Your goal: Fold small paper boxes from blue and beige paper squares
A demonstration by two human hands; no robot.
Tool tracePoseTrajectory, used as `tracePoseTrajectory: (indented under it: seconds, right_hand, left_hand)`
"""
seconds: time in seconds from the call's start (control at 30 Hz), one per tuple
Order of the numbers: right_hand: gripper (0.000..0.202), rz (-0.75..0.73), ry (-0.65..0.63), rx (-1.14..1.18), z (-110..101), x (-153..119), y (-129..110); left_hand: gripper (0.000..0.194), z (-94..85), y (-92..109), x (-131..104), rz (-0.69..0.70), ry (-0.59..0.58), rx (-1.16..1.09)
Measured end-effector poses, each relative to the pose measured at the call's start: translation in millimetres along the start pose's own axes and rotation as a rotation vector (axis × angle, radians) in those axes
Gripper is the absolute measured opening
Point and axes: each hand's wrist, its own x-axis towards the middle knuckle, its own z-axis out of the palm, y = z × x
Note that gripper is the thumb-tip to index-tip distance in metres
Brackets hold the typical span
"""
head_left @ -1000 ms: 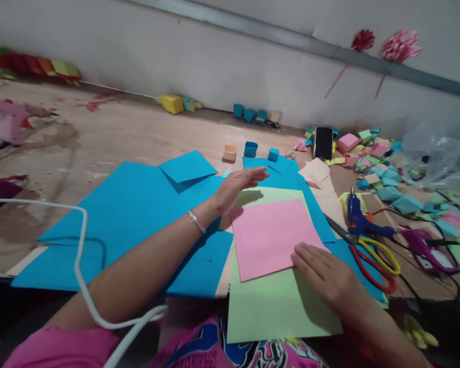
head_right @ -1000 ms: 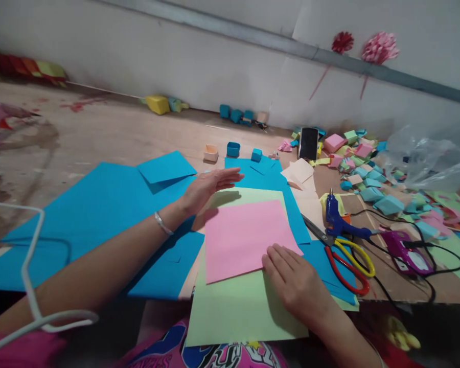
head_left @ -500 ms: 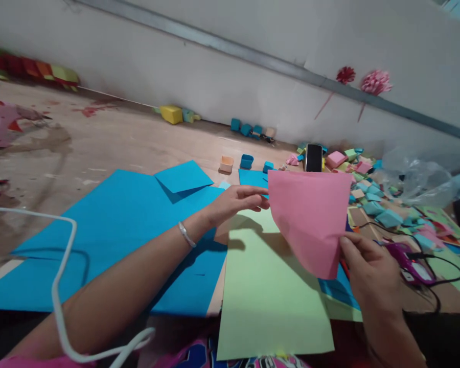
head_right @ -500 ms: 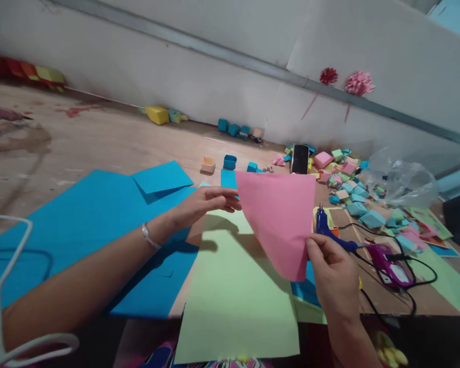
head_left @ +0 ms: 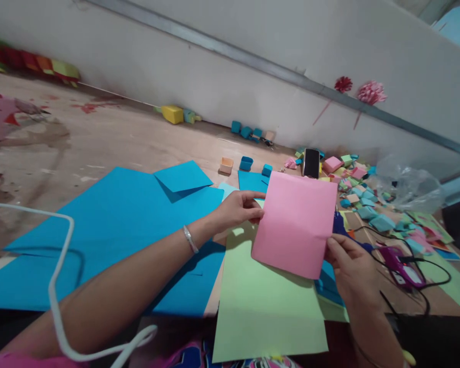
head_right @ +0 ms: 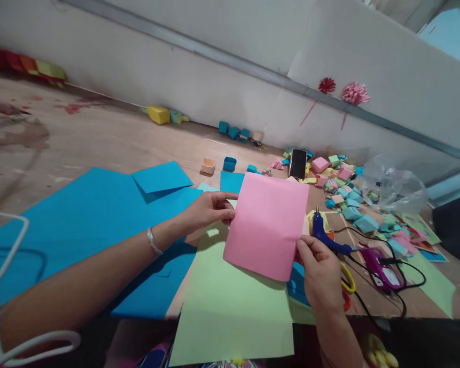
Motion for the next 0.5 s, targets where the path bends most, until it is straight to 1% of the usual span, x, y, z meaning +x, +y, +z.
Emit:
tracePoseTrajectory:
  seconds: [0.13,0.27,0.37,0.4,0.43,0.5]
  right_hand:
    - [0.026,-0.012,-0.021,-0.044,-1.6,0.3,2.9]
    - [0.028,-0.020,-0.057,-0.098,-0.6,-0.9,6.7]
    - [0.032,0.004,-0.110,-0.126,2.2,-4.6,9.8]
    - [0.036,-0.008,-0.136,-0.132,3.0,-6.3,10.7]
    - [0.043,-0.046,-0.165,-0.137,3.5,-8.0,11.4]
    - [0.059,-0.209,-0.223,-0.180,3.2,-11.0,12.4]
  left_hand:
    - [0.047,-0.8,0.2,0.2,-0.021,0.015,0.007]
    - [0.045,0.3,4.6,-2.5,-0.033,0.054,-0.018]
    - [0.043,0.7,6.1,-2.6,-0.040,0.094,0.017]
    - [0.041,0.4,5.8,-2.1,-0.044,0.112,0.043]
    - [0.038,0.0,5.2,-1.4,-0.051,0.129,0.072]
    - [0.036,-1.3,3.3,-0.2,-0.084,0.135,0.127]
